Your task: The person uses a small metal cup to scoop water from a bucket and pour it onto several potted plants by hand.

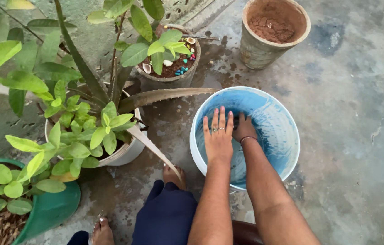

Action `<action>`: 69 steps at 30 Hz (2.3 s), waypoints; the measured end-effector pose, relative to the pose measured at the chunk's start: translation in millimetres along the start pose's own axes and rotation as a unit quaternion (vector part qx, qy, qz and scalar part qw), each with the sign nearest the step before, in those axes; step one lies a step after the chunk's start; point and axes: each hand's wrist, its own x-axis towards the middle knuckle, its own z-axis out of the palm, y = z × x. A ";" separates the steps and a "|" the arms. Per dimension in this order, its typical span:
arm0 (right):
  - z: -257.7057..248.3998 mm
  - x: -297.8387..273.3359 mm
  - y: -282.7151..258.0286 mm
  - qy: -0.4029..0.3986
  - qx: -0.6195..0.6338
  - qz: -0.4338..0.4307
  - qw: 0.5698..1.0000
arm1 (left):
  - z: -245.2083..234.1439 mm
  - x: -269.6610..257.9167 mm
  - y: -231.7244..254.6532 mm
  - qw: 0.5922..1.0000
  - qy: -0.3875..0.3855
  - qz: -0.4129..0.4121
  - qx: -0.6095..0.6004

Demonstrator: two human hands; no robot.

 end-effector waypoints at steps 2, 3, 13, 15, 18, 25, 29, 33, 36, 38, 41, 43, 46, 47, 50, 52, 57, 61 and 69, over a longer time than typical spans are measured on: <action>-3.7 -3.4 -2.5 -0.022 -0.001 0.014 1.000 | -5.6 -1.5 -0.8 1.000 -0.002 0.002 0.007; -5.1 -4.1 -3.3 -0.032 -0.001 0.021 0.999 | -8.7 -2.0 -1.0 1.000 -0.002 0.003 0.011; -0.8 -4.8 0.9 -0.074 0.003 0.035 0.997 | -14.1 -6.8 -0.1 0.999 -0.006 -0.001 0.043; 7.8 0.7 7.4 -0.073 0.008 0.017 0.997 | -11.2 -6.8 0.0 0.999 -0.002 -0.001 0.049; 21.3 8.8 16.3 -0.086 0.059 -0.012 0.995 | -8.9 -5.9 0.7 0.999 -0.004 -0.003 0.034; 14.2 4.9 14.5 -0.125 -0.002 0.004 0.992 | -12.5 -4.4 2.5 0.998 -0.039 -0.007 0.047; 13.5 2.5 15.2 -0.143 -0.045 0.031 0.988 | -12.9 -4.8 2.5 0.997 -0.044 -0.007 0.061; 7.9 -0.1 10.8 -0.173 -0.086 0.070 0.979 | -12.1 -5.0 1.1 0.998 -0.039 -0.006 0.040; -0.4 -6.0 4.7 -0.196 -0.102 0.101 0.970 | -11.3 -5.7 1.2 0.998 -0.039 -0.006 0.042; -4.3 -8.3 1.2 -0.201 -0.106 0.107 0.968 | -11.3 -6.2 0.9 0.999 -0.037 -0.006 0.038; -9.3 -10.5 -2.2 -0.206 -0.109 0.111 0.966 | -12.4 -4.9 1.8 0.997 -0.052 -0.005 0.049; -13.0 -12.5 -5.1 -0.204 -0.110 0.112 0.966 | -13.7 -4.6 2.0 0.997 -0.061 -0.005 0.054; -18.0 -15.5 -10.9 -0.189 -0.110 0.110 0.970 | -16.1 -4.7 2.0 0.996 -0.068 -0.007 0.054; -19.2 -16.0 -12.7 -0.181 -0.110 0.107 0.971 | -17.0 -4.6 2.3 0.996 -0.073 -0.006 0.057; -20.4 -17.5 -15.1 -0.152 -0.100 0.088 0.979 | -19.2 -4.9 2.4 0.994 -0.086 -0.005 0.063; -19.6 -17.3 -14.6 -0.140 -0.094 0.074 0.983 | -20.0 -5.1 2.2 0.994 -0.087 -0.007 0.058; -4.6 -8.7 -2.2 -0.136 -0.084 0.048 0.986 | -19.3 -4.8 1.6 0.994 -0.101 -0.010 0.052; 12.5 2.6 14.5 -0.141 -0.109 0.017 0.984 | -16.1 -6.6 -0.1 0.997 -0.061 -0.014 0.034; 9.7 3.0 13.6 -0.179 -0.131 0.009 0.975 | -19.8 -8.1 -1.3 0.997 -0.056 -0.018 0.041</action>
